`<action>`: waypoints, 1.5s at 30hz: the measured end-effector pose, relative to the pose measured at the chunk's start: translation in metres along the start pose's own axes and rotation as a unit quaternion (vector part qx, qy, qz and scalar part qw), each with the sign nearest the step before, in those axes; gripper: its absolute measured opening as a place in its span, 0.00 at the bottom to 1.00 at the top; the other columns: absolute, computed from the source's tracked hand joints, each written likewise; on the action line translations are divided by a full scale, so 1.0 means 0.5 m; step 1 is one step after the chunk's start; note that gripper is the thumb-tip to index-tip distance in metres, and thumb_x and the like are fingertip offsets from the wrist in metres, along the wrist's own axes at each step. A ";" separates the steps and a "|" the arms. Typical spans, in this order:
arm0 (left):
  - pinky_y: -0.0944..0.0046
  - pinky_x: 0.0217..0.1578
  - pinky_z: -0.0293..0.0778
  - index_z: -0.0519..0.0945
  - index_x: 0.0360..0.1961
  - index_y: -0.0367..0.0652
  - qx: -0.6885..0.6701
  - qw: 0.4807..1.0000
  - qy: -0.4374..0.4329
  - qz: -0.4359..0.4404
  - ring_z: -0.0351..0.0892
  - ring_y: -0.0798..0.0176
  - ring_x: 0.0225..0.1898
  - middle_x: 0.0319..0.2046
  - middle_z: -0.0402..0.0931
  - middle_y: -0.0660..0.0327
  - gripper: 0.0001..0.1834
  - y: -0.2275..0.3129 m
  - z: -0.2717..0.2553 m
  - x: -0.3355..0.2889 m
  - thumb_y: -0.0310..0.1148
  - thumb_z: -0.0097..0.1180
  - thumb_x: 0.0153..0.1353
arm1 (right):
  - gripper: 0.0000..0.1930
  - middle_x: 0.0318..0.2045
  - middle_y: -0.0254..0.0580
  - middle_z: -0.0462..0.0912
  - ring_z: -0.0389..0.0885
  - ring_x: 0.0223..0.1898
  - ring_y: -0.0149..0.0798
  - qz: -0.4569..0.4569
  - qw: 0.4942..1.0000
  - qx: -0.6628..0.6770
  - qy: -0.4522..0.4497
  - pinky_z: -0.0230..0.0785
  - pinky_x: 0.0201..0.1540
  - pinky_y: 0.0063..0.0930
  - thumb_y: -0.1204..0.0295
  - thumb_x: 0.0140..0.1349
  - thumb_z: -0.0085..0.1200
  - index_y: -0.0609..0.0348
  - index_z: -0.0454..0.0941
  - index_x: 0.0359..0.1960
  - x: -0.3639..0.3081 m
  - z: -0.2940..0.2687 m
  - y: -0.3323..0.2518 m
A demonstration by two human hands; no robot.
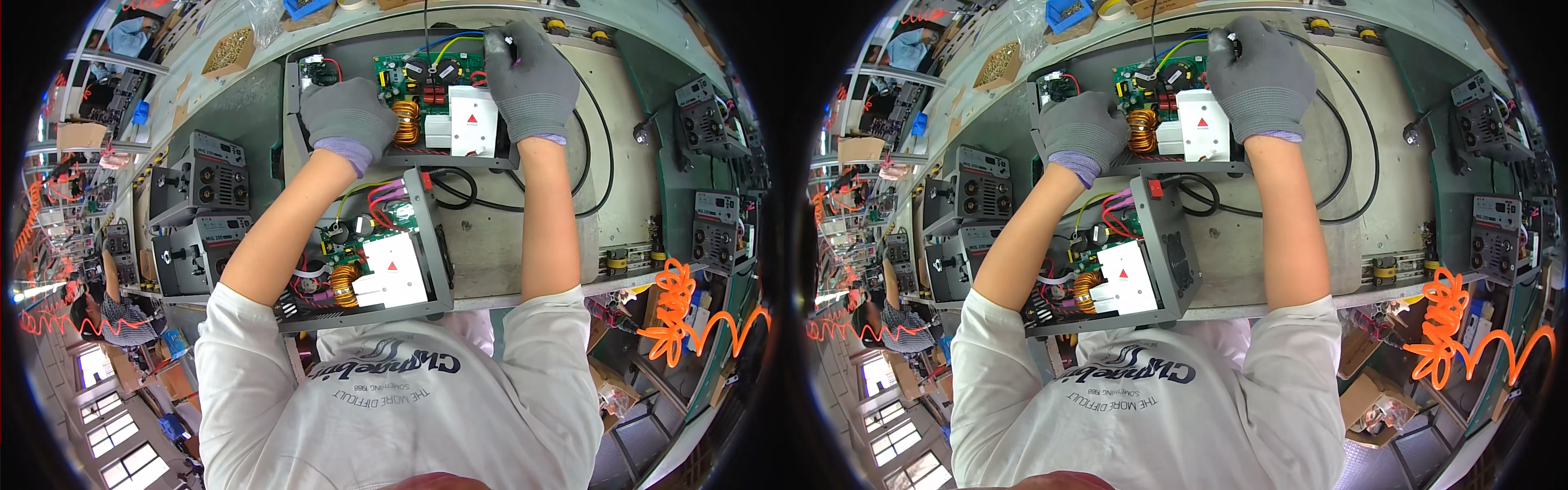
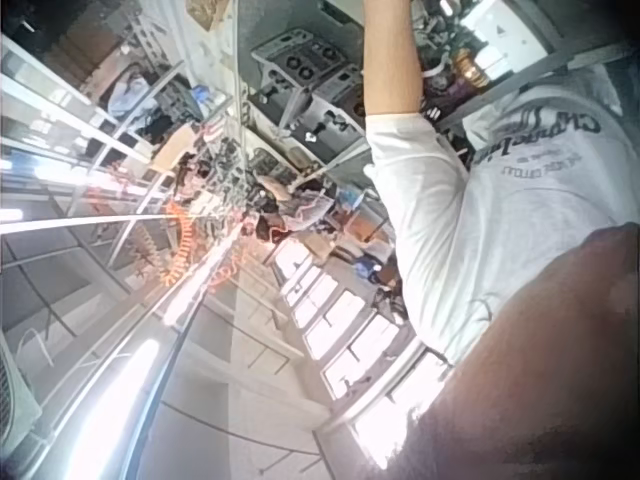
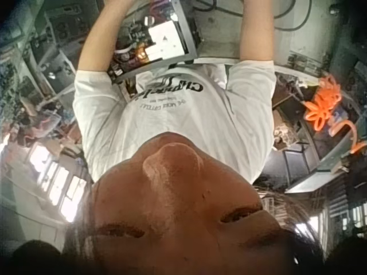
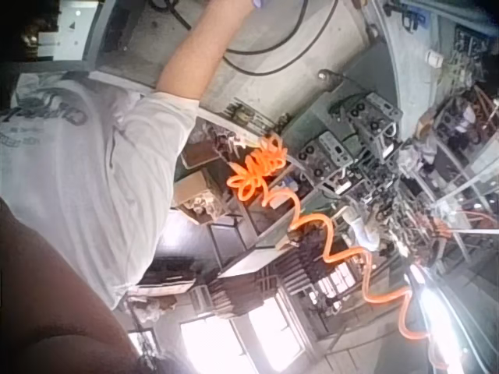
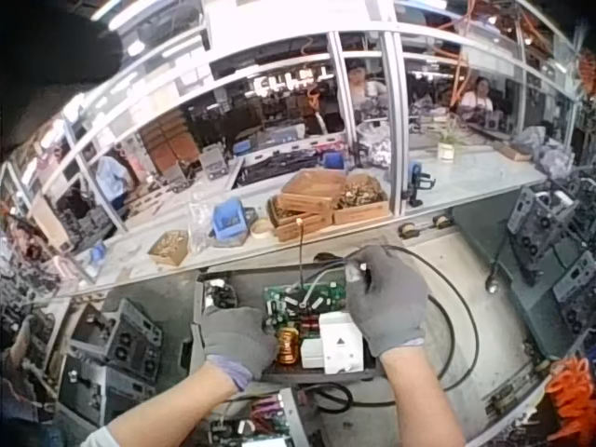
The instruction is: The person assembles an electronic device by connecting wires to a circuit board and securing a metal casing. They use a screwdriver to fasten screws into the casing and handle various internal components, including a transformer and power supply unit. The task involves precise hand movements to route cables and tighten fasteners within the device's chassis.
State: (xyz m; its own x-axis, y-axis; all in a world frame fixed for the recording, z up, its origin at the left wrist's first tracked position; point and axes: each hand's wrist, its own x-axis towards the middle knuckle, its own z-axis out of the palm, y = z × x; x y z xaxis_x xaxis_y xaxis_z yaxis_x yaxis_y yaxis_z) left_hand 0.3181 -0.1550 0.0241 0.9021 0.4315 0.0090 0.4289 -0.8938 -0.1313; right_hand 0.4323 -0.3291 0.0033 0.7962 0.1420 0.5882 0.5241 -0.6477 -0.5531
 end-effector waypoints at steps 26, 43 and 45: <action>0.52 0.46 0.80 0.88 0.40 0.50 0.049 0.995 -0.081 -0.017 0.86 0.46 0.43 0.37 0.86 0.50 0.14 0.030 -0.051 0.014 0.41 0.59 0.55 | 0.12 0.31 0.39 0.85 0.84 0.33 0.50 -0.032 0.998 0.026 0.039 0.74 0.33 0.42 0.56 0.61 0.57 0.48 0.83 0.32 -0.016 0.003 0.008; 0.34 0.70 0.51 0.57 0.73 0.52 0.159 0.952 0.220 0.138 0.71 0.51 0.65 0.61 0.73 0.55 0.55 -0.024 -0.009 0.044 0.47 0.75 0.47 | 0.09 0.29 0.36 0.84 0.83 0.30 0.47 -0.043 0.994 0.054 0.084 0.73 0.30 0.40 0.59 0.60 0.59 0.48 0.81 0.29 -0.028 -0.003 -0.003; 0.36 0.74 0.43 0.50 0.76 0.52 0.134 0.959 0.173 0.181 0.72 0.51 0.64 0.61 0.72 0.53 0.60 -0.043 -0.018 0.067 0.47 0.75 0.47 | 0.08 0.29 0.36 0.84 0.83 0.30 0.47 -0.048 0.993 0.056 0.090 0.73 0.30 0.39 0.60 0.59 0.60 0.47 0.81 0.30 -0.029 0.000 -0.001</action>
State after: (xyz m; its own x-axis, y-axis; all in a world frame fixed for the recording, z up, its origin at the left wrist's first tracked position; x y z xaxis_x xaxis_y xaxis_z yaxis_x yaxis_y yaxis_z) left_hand 0.3394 -0.1227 0.0362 0.9712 -0.0091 0.2380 0.0987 -0.8939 -0.4373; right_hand 0.4207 -0.3306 -0.0049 0.6794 0.0570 0.7316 0.6338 -0.5480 -0.5459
